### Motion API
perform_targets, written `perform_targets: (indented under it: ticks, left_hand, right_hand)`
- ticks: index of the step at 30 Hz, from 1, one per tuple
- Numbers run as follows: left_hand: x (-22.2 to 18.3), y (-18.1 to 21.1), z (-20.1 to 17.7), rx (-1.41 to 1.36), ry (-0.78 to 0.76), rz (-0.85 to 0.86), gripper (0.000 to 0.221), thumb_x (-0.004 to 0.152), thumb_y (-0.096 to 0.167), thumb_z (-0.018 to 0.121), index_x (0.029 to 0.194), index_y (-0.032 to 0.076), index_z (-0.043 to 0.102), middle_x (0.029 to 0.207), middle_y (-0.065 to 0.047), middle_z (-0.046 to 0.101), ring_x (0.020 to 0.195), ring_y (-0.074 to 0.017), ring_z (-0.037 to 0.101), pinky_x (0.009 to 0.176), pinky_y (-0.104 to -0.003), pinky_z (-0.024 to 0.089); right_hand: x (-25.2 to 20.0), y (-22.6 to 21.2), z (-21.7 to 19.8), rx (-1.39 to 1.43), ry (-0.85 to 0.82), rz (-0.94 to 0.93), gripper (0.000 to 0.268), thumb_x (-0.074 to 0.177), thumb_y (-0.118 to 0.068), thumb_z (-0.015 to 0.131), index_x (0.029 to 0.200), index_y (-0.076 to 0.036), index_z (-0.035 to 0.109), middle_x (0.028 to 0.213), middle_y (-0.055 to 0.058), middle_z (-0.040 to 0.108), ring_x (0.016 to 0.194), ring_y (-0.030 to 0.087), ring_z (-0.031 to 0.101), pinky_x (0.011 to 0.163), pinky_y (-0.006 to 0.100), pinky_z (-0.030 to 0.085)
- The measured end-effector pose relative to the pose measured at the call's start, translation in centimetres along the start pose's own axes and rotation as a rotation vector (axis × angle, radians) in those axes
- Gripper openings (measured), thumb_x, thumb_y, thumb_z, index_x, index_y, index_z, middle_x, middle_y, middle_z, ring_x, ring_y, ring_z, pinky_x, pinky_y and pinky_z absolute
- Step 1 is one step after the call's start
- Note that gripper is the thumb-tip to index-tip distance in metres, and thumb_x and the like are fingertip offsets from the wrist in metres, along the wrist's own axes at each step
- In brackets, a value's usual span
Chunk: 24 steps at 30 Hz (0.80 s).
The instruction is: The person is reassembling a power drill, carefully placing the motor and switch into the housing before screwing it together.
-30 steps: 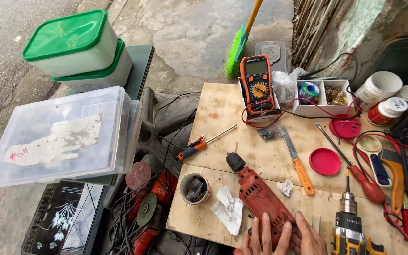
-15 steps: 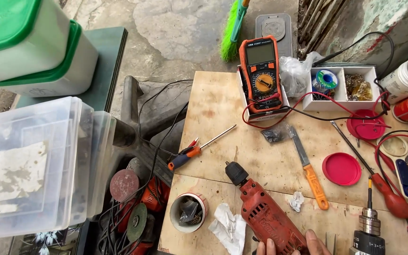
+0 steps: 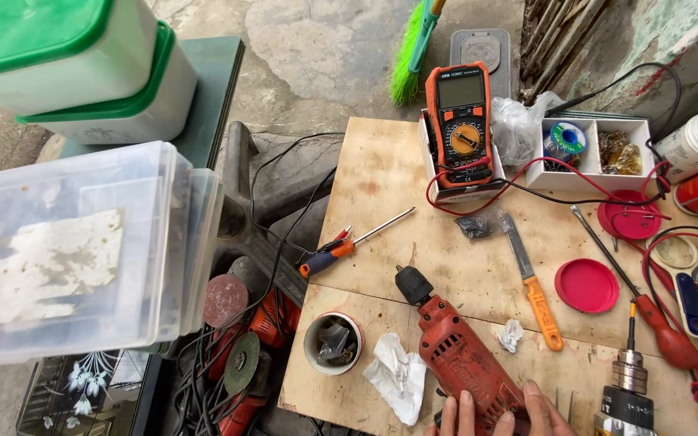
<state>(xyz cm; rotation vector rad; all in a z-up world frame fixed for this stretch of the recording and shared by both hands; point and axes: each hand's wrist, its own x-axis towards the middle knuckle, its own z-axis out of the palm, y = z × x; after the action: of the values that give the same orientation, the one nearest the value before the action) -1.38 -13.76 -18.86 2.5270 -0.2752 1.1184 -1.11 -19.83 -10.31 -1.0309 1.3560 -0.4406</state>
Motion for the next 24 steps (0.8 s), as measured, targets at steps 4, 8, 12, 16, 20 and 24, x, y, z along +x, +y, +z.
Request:
perform_targets:
  ticks: [4,8,12,16,20,24]
  left_hand:
    - [6.8,-1.3,-2.7,-0.014,0.082,0.03,0.026,0.108,0.065,0.063,0.131,0.054,0.062,0.134,0.008,0.077,0.117,-0.0122,0.076,0.098,-0.04,0.048]
    - [10.8,-1.4,-9.0,-0.073,-0.199,0.102,0.044,0.114,0.024,0.038,0.143,0.041,0.066,0.15,-0.006,0.07,0.135,-0.0213,0.072,0.095,-0.038,0.052]
    - [11.9,-1.8,-9.7,-0.084,-0.33,0.18,0.045,0.113,0.022,0.05,0.155,0.036,0.061,0.165,-0.013,0.057,0.146,-0.0287,0.063,0.098,-0.043,0.054]
    - [11.4,-2.2,-9.9,-0.074,-0.369,0.27,0.05,0.115,0.027,0.043,0.162,0.037,0.054,0.171,-0.018,0.048,0.151,-0.0351,0.056,0.1,-0.045,0.051]
    - [12.7,-1.9,-10.3,-0.068,-0.326,0.312,0.046,0.116,0.023,0.048,0.159,0.039,0.057,0.17,-0.018,0.047,0.148,-0.0384,0.056,0.091,-0.044,0.055]
    - [13.5,-1.9,-10.0,-0.071,-0.373,0.319,0.057,0.111,0.015,0.054,0.163,0.039,0.052,0.173,-0.02,0.041,0.148,-0.0442,0.056,0.076,-0.043,0.057]
  right_hand:
    - [-2.2,-4.6,3.0,0.003,0.121,0.024,0.028,0.114,-0.016,0.071,0.13,0.005,0.079,0.113,0.026,0.079,0.093,0.036,0.075,0.085,0.043,0.064]
    - [-4.2,-7.5,1.1,-0.155,-0.063,0.191,0.048,0.112,-0.036,0.065,0.134,0.005,0.077,0.11,0.03,0.08,0.089,0.039,0.074,0.079,0.048,0.061]
    - [-5.0,-9.0,1.6,-0.055,-0.182,0.192,0.042,0.116,-0.035,0.058,0.133,-0.001,0.074,0.112,0.026,0.081,0.09,0.036,0.073,0.076,0.044,0.056]
    - [-6.1,-9.8,0.9,-0.019,-0.235,0.189,0.048,0.117,-0.034,0.054,0.135,0.004,0.076,0.115,0.031,0.082,0.095,0.039,0.076,0.083,0.045,0.06]
    - [-6.5,-10.1,0.5,0.043,-0.276,0.21,0.045,0.115,-0.036,0.055,0.132,-0.001,0.077,0.12,0.022,0.082,0.102,0.033,0.073,0.085,0.043,0.055]
    - [-8.1,-12.3,0.8,0.067,-0.287,0.23,0.048,0.113,-0.038,0.056,0.138,-0.001,0.074,0.129,0.02,0.08,0.106,0.031,0.069,0.09,0.042,0.053]
